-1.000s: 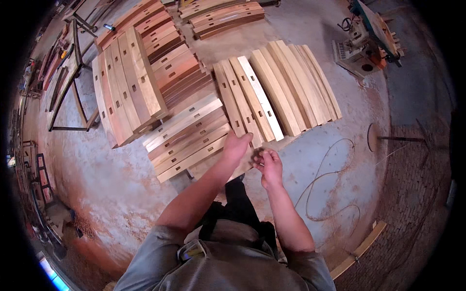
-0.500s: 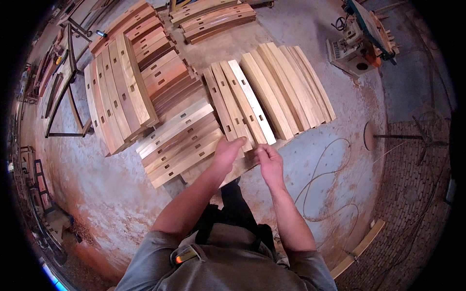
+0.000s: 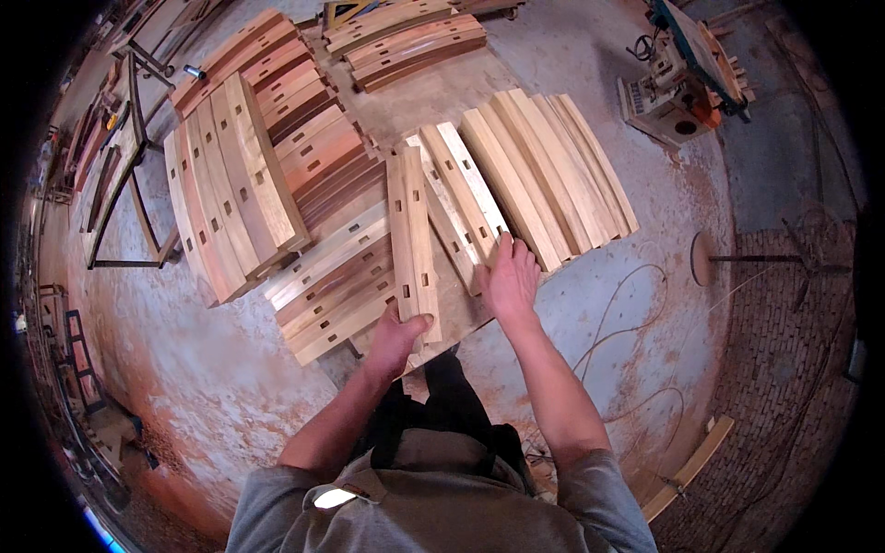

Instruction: The person repeatedly picks up thin wooden planks with rectangular cutouts from a pile and places them into a growing stack on a workbench. The person handles the planks one at a time, aligning them before adding them to the stack.

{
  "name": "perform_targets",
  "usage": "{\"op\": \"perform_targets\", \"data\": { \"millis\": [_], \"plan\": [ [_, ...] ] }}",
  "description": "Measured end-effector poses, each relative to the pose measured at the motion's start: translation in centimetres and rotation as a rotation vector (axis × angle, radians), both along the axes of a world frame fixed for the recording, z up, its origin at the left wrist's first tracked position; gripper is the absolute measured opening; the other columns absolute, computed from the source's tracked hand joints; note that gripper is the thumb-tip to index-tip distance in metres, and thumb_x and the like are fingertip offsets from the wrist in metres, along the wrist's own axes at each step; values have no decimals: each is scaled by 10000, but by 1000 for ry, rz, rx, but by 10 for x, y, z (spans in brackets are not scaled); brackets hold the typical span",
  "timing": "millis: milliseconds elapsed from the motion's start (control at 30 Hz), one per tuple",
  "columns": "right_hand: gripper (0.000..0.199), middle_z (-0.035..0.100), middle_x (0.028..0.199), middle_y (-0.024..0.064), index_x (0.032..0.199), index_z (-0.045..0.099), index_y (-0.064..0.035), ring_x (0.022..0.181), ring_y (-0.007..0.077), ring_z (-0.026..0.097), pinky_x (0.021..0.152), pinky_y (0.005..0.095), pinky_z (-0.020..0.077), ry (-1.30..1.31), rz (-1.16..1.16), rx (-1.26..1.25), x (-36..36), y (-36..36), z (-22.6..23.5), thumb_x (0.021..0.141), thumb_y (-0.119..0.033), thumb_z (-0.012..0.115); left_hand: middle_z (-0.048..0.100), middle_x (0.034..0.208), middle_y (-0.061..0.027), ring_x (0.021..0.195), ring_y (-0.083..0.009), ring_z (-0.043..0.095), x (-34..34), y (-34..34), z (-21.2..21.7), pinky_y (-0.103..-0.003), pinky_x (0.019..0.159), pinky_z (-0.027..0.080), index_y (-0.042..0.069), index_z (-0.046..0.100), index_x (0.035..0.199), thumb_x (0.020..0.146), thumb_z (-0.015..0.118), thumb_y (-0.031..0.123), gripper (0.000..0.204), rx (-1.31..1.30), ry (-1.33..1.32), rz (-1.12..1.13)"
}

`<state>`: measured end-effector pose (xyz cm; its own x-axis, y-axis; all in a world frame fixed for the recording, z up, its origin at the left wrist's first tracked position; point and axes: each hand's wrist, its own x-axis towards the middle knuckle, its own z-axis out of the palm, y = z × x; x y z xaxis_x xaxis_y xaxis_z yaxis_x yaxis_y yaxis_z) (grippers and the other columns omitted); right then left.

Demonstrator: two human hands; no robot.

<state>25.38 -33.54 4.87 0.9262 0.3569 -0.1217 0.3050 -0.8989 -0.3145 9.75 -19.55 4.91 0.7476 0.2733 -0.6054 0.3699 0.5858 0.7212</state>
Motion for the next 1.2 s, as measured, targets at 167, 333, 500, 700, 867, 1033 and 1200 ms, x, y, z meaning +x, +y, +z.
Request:
{"op": "perform_targets", "data": {
  "millis": [167, 333, 500, 700, 867, 1033, 1200],
  "plan": [
    [669, 486, 1181, 258, 1344, 376, -17, 1136, 426, 481, 941, 505, 406, 139, -48, 50, -5, -1, 6, 783, -168, 708, 650, 978, -78, 853, -155, 611, -15, 1, -10, -314, 790, 494, -26, 558, 1145, 754, 646, 92, 418, 44, -22, -11],
    [755, 434, 1243, 321, 1387, 322, 12, 1175, 472, 447, 996, 484, 396, 378, -112, 229, -51, -9, 35, 782, -201, 721, 660, 958, -74, 824, -151, 617, -9, -8, -15, -317, 758, 502, -16, 577, 1123, 769, 641, 71, 370, 27, 17, -16],
    [887, 414, 1260, 309, 1393, 278, 68, 1172, 444, 467, 1027, 443, 380, 391, -152, 352, -83, -18, 25, 736, -248, 782, 658, 1016, -82, 878, -167, 637, -6, -22, -26, -327, 809, 519, -6, 575, 1147, 797, 609, 3, 352, -109, -99, -34],
    [801, 501, 1274, 304, 1390, 306, 94, 1218, 382, 492, 1035, 401, 386, 578, -289, 701, -79, -26, 25, 791, -227, 730, 655, 1076, -94, 935, -199, 655, -7, -29, -16, -342, 828, 539, 23, 561, 1207, 913, 551, 150, 321, -243, -61, -7],
    [636, 581, 1226, 185, 1380, 377, 42, 1131, 227, 557, 957, 335, 441, 483, -263, 603, -79, -38, 4, 867, -212, 655, 593, 1241, -122, 1052, -264, 629, -3, -24, -4, -397, 863, 536, 58, 415, 1374, 981, 359, 501, 595, -574, -30, 58],
    [444, 621, 1133, 126, 1273, 498, 38, 1016, 167, 587, 871, 303, 475, 814, -357, 786, -72, -48, 4, 906, -183, 615, 537, 1324, -142, 1155, -292, 575, -14, -20, -26, -462, 916, 516, 69, 376, 1409, 929, 452, 580, 705, -697, -149, 37],
    [374, 629, 1085, 100, 1242, 535, 2, 902, 172, 616, 786, 322, 506, 997, -468, 1206, -75, -53, 4, 926, -189, 597, 482, 1382, -166, 1196, -328, 541, -9, -21, -12, -491, 935, 499, 60, 340, 1433, 891, 547, 563, 768, -795, -232, 45]
  ]
}}
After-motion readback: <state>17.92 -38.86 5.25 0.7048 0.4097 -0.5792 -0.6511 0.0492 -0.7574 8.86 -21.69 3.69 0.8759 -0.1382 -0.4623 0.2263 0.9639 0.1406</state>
